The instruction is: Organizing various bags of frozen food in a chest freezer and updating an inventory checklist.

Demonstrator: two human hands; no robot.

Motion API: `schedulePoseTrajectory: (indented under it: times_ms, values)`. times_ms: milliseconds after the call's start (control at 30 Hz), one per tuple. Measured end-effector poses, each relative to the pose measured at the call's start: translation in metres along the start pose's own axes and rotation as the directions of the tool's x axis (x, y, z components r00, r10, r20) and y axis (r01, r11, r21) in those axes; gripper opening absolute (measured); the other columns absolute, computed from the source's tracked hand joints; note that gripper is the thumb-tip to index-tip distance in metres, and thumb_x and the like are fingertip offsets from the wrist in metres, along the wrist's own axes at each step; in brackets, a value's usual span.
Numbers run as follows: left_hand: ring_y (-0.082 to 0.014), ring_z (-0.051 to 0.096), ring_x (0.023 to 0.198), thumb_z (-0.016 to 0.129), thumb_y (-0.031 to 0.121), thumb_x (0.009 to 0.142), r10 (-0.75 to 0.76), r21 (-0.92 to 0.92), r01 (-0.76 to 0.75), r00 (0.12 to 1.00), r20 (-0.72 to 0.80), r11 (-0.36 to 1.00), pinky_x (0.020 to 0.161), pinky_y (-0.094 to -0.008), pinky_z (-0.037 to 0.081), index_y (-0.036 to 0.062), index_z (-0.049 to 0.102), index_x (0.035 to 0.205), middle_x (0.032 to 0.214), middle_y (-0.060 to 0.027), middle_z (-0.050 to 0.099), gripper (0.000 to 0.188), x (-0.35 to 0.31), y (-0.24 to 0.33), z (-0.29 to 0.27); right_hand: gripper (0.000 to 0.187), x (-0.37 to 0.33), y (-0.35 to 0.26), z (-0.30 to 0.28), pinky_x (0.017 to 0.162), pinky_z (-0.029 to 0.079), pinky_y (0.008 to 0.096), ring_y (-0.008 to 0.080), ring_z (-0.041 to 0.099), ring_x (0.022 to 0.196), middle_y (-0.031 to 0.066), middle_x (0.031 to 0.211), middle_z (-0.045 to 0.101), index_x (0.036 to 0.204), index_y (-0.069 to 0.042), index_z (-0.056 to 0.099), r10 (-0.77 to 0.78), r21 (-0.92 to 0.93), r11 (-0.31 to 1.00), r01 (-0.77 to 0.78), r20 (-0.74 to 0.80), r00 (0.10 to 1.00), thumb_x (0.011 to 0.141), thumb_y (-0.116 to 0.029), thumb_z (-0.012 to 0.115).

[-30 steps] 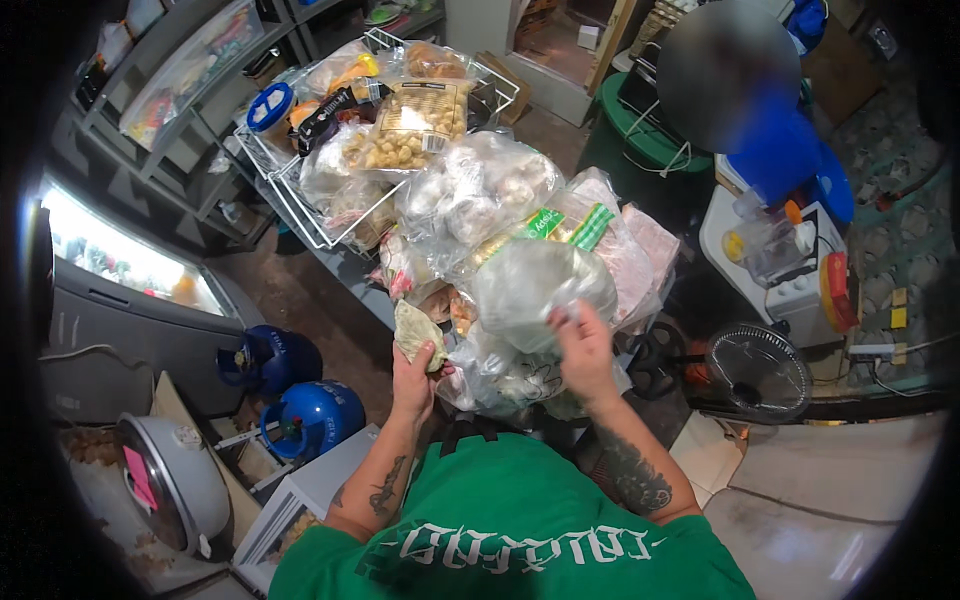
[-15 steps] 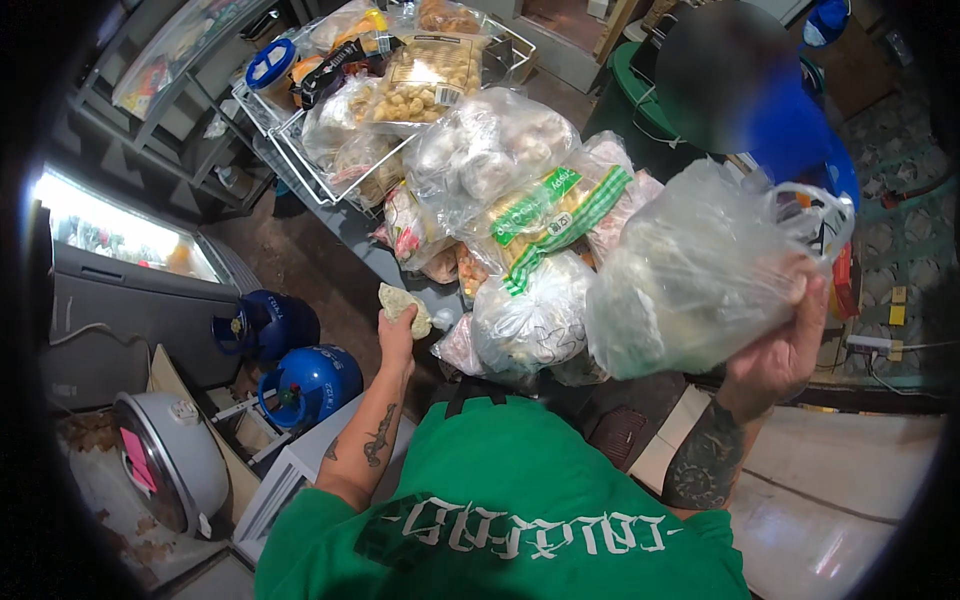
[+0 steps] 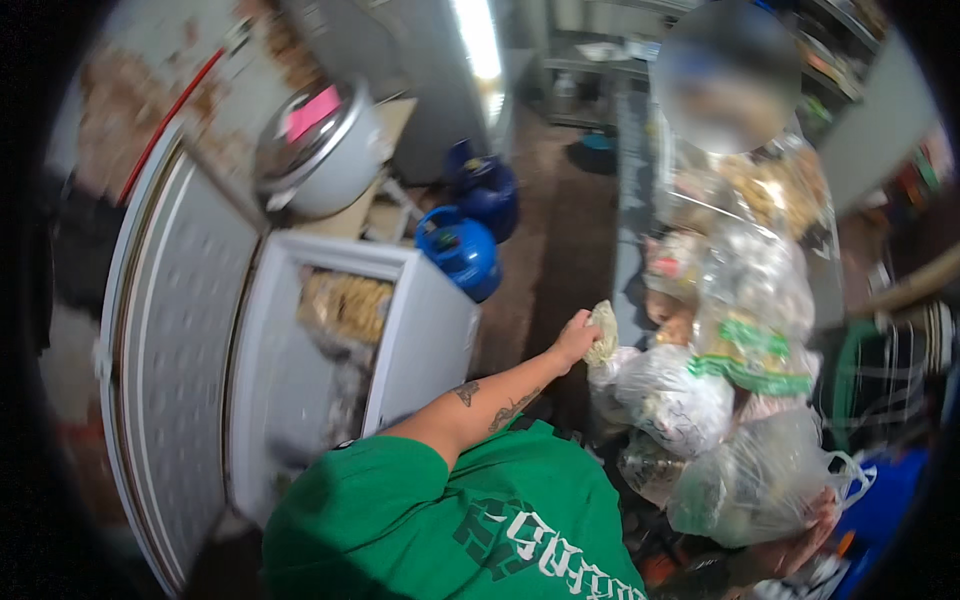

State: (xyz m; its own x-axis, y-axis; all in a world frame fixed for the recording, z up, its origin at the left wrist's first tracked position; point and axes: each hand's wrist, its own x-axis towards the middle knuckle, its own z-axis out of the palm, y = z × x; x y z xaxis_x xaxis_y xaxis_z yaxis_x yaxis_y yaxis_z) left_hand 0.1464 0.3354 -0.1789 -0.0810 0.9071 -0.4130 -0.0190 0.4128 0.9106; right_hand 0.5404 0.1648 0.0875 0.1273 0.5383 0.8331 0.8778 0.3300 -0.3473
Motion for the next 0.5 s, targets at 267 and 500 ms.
schedulePoseTrajectory:
  times_ms: [267, 500]
  values:
    - [-0.0174, 0.068, 0.085, 0.075, 0.030, 0.087, -0.216, -0.695, -0.014, 0.946, -0.243, 0.719, 0.076, -0.0331, 0.056, 0.0068, 0.062, 0.112, 0.100, -0.0052, 0.066, 0.036, -0.173, -0.027, -0.114, 0.041, 0.040, -0.031, 0.067, 0.105, 0.044, 0.0474, 0.0340, 0.060, 0.118, 0.0260, 0.136, 0.056, 0.136, 0.009, 0.046, -0.087, 0.338, 0.941, 0.026, 0.167, 0.982, 0.101, -0.011, 0.054]
    - [-0.0215, 0.067, 0.092, 0.080, 0.034, 0.081, -0.370, -0.733, -0.163, 0.779, -0.506, 0.660, 0.082, -0.0379, 0.055, 0.0050, 0.058, 0.121, 0.106, -0.0082, 0.065, 0.054, -0.195, -0.056, -0.184, 0.039, 0.048, -0.135, 0.135, 0.104, 0.044, 0.0392, 0.0243, 0.059, 0.114, 0.0145, 0.123, 0.062, 0.127, 0.006, 0.053, 0.187, 0.742, 0.132, -0.657, 0.633, 0.752, 0.100, -0.023, 0.054]
